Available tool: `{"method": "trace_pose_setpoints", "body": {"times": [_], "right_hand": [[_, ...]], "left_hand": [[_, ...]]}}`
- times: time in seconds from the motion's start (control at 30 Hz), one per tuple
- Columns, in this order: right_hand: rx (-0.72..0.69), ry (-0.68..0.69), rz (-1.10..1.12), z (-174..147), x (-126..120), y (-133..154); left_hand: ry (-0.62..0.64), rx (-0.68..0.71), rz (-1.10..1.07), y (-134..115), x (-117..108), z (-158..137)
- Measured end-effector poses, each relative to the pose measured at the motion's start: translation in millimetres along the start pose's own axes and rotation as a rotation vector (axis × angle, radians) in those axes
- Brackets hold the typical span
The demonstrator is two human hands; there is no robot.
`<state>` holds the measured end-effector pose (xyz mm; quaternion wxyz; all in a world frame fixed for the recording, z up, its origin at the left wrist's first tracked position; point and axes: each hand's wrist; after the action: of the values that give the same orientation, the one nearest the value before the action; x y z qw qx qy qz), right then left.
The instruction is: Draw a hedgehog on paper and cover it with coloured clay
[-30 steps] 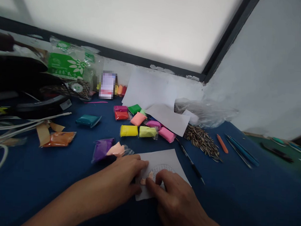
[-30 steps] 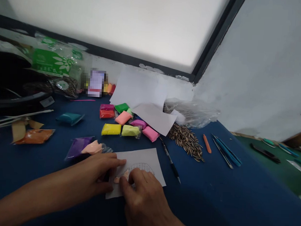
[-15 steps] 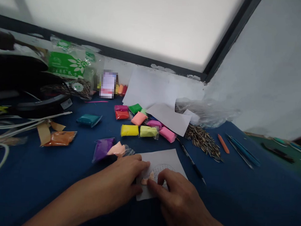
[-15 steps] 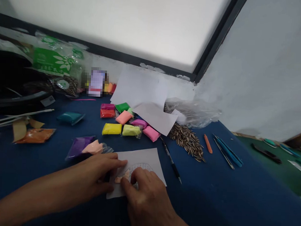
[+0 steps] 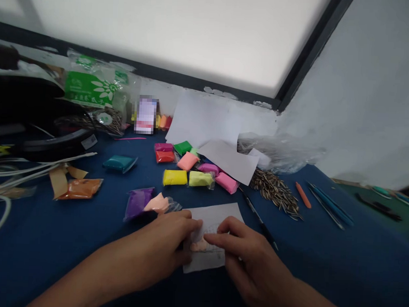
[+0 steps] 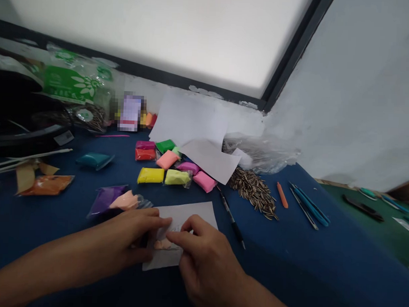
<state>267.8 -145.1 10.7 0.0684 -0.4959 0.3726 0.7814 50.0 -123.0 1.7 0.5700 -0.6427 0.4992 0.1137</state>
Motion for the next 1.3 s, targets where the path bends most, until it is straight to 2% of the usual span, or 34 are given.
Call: {"method": "trace_pose_setpoints", "body": {"times": [0.1,0.33,0.73,0.93,1.13,1.3], "right_hand": [[-0.036,0.031,-0.073,1,-1,-1],[-0.154,0.068,-0.199,1,18,-7],[-0.148,0.099,-0.167,7,27,-5],[-0.146,0.042,-0.068,3,24,-5],[-0.155,0.029,-0.132,3,27,-6],[-0.166,0.051,-0.161,5,30,-7]], "left_hand": [[-0.001,-0.011,-0.014,5,3,2],[-0.038,-0.088,-0.063,9,4,-4],[0.02,-0.104,-0.068,0,-8,-4],[0.043,-0.134,-0.086,-4,-10,-6],[0.057,-0.149,-0.081,-2,-10,-5],[0.072,-0.094,-0.087,0,-8,-4]]}}
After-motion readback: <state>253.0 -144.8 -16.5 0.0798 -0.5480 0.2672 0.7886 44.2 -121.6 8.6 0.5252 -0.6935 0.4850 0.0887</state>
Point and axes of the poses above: each hand's wrist, its own z-axis towards the middle knuckle, its own x-axis out of the palm, y = z × x, and after that the axes turned 11 degrees about -x, right-handed
